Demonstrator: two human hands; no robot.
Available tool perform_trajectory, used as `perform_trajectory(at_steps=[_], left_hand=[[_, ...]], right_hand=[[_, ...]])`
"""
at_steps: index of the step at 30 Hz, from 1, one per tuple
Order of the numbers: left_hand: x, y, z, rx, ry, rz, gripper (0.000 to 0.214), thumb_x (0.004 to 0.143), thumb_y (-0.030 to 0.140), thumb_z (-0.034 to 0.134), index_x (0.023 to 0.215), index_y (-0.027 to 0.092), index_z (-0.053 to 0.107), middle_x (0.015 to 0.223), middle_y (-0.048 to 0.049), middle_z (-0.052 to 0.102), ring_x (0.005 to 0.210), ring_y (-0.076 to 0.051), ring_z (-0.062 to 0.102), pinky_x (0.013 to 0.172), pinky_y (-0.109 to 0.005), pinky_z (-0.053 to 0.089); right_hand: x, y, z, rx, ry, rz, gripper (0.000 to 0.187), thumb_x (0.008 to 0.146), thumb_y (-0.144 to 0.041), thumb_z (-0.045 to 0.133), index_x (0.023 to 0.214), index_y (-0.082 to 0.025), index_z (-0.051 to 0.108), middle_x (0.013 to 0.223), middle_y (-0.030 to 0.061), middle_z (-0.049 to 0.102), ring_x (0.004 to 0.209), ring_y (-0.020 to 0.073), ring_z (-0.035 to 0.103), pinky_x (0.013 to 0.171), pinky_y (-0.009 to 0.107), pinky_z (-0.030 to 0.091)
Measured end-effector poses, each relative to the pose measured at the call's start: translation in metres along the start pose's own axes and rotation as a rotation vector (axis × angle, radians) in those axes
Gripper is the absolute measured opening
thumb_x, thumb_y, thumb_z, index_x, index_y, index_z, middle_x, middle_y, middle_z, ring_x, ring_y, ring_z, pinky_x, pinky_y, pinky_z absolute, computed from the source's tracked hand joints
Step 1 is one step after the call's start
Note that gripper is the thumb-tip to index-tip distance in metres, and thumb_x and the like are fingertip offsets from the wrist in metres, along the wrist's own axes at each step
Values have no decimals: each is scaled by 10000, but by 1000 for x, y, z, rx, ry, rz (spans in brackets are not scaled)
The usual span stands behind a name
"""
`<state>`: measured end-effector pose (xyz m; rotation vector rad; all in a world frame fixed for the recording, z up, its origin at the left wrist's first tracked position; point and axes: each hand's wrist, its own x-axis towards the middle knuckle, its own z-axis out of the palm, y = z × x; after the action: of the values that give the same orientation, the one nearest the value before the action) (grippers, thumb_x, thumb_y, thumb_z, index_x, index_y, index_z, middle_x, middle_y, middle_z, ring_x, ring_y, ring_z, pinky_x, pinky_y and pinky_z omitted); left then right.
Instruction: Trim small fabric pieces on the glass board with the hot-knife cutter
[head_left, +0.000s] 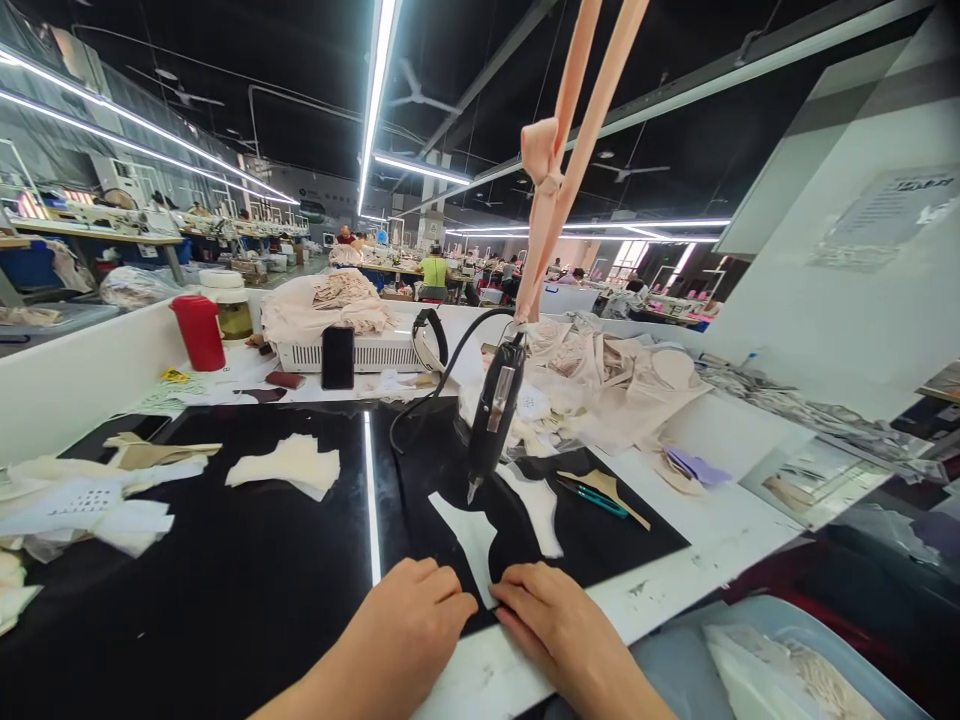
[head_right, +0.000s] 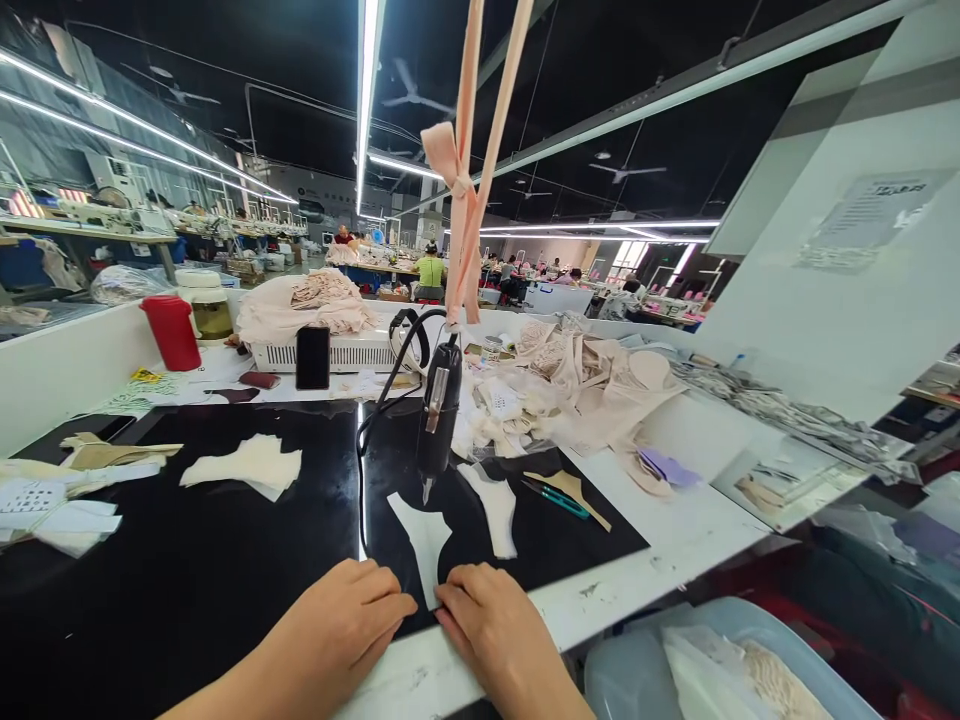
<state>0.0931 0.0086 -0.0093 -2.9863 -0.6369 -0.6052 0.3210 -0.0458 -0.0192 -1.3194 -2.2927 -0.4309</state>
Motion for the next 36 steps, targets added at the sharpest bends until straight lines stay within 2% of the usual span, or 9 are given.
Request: perform_trajectory(at_steps=[5,10,15,20,28,31,36], left_hand=[[3,3,6,75,-78,6,207,898,22,553,985,187,644,916,-21,655,805,-218,617,673,-374,444],[0,4,13,97,-27,11,238,906,41,555,1088,172,634,936,-31,657,815,-225,622,665,-378,442],[0,5,20,140,41,11,176,931,114,623,1093,182,631,896,-24,652,774,-222,611,638,-376,413],[2,7,20,195,-5,12,106,926,124,622,990,207,630,864,-25,639,755,-221,593,595,-376,366],[3,9,16,158,20,-59,144,955,228,651,1099,221,637,873,-9,640,760,-229,587,618,-387,407],[4,9,13,162,35,-54,217,934,214,689,1144,210,634,852,7,635,730,-223,579,607,-383,400],[3,8,12,165,77,0,178,927,174,687,1098,193,642,860,3,633,748,-215,576,626,-373,396]], right_hand=[[0,-1,3,-65,24,-58,290,1023,-103,427,1002,-162,710,877,76,755,670,217,698,584,345,523],[-1,-3,6,-60,55,-51,279,970,-46,454,1003,-158,707,890,84,763,700,216,715,618,344,554],[-1,-6,4,-5,57,32,308,960,-60,446,1003,-182,725,918,88,767,755,223,738,652,351,597],[-1,-5,2,67,35,109,312,974,-98,446,973,-219,734,919,75,766,762,208,746,671,338,621],[1,-6,-2,246,-41,217,259,981,-132,490,955,-238,726,927,57,744,790,208,726,724,349,619],[2,-9,-4,326,-84,246,281,989,-120,474,1017,-240,727,978,66,734,839,221,718,767,377,612],[3,-12,-7,391,-109,282,307,987,-114,467,1048,-251,736,999,69,727,865,228,709,779,376,599]])
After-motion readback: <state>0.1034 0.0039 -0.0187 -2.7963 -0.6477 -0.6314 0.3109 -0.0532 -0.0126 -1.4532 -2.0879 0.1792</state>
